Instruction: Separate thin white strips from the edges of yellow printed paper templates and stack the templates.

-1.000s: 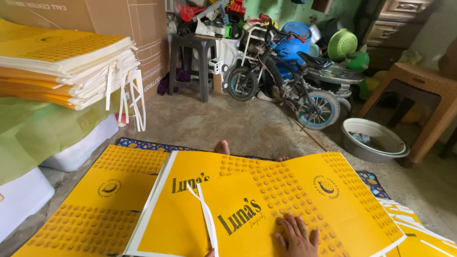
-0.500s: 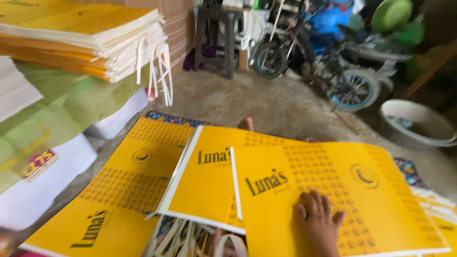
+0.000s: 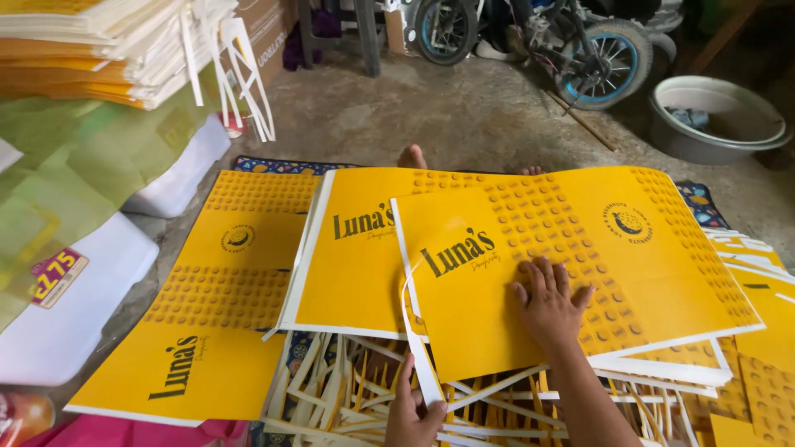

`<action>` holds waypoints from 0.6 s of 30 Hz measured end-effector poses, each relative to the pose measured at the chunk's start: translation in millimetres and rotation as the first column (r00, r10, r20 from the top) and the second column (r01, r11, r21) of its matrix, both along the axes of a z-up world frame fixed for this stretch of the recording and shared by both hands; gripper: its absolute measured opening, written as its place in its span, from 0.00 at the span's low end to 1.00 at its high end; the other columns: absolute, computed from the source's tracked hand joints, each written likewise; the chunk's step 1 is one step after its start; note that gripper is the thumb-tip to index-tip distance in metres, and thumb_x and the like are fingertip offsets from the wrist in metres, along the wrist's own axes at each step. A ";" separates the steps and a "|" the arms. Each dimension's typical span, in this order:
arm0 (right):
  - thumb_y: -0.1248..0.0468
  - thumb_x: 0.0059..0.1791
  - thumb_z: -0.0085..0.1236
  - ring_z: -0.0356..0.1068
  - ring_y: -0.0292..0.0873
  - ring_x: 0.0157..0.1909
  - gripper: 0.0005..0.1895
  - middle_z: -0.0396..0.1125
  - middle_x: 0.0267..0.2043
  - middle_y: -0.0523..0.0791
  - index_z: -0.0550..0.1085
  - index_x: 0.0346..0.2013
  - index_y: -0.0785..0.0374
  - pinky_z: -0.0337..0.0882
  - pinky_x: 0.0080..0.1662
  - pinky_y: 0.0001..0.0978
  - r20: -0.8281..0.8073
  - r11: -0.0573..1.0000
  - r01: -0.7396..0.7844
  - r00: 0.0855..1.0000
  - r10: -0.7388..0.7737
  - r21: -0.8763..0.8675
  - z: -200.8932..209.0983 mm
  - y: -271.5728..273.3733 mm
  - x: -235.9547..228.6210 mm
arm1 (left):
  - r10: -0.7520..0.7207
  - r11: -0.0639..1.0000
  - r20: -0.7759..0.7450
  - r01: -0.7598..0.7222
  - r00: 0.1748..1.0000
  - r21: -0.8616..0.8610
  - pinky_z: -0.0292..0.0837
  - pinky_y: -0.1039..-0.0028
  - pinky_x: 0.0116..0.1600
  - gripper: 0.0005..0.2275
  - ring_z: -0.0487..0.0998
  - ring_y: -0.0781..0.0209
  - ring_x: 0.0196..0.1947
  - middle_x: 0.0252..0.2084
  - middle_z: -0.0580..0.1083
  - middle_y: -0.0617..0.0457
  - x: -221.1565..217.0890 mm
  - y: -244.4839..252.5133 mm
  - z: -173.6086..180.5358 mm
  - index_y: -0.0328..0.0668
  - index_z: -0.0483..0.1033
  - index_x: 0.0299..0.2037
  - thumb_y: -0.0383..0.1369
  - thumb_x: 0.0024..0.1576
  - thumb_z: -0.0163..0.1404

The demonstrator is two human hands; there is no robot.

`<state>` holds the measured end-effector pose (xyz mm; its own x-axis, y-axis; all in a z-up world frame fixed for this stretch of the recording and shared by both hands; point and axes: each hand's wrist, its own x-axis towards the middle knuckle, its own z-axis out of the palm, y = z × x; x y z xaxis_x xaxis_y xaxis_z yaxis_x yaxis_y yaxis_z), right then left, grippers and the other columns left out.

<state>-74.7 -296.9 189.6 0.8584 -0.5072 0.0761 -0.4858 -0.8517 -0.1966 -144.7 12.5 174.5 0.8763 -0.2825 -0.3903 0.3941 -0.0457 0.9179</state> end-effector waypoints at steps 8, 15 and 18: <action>0.38 0.55 0.23 0.31 0.45 0.83 0.32 0.40 0.81 0.35 0.55 0.72 0.38 0.25 0.69 0.77 -0.003 0.998 0.007 1.000 -0.007 0.058 1.3 2.2 -1.8 | -0.092 0.996 0.154 0.091 0.984 0.014 0.68 0.74 0.34 0.43 0.70 0.65 0.20 0.24 0.77 0.50 -13.2 13.3 10.4 0.61 0.37 0.78 0.28 0.59 0.56; 0.38 0.54 0.24 0.27 0.43 0.84 0.31 0.36 0.83 0.34 0.53 0.73 0.32 0.22 0.69 0.74 -0.033 0.996 0.044 0.999 -0.042 0.079 1.8 3.7 -3.0 | -0.150 0.986 0.426 0.101 0.892 0.135 0.58 0.77 0.26 0.22 0.58 0.74 0.17 0.17 0.63 0.63 -19.1 16.3 -37.1 0.53 0.76 0.64 0.34 0.57 0.59; 0.39 0.55 0.23 0.26 0.44 0.84 0.31 0.33 0.83 0.35 0.51 0.74 0.31 0.26 0.68 0.80 -0.076 0.994 0.078 0.995 -0.072 0.079 -0.3 10.9 -4.2 | -0.188 0.974 0.382 0.120 0.905 0.194 0.59 0.74 0.29 0.19 0.59 0.72 0.19 0.18 0.66 0.61 -24.6 27.1 -30.3 0.56 0.80 0.60 0.37 0.57 0.58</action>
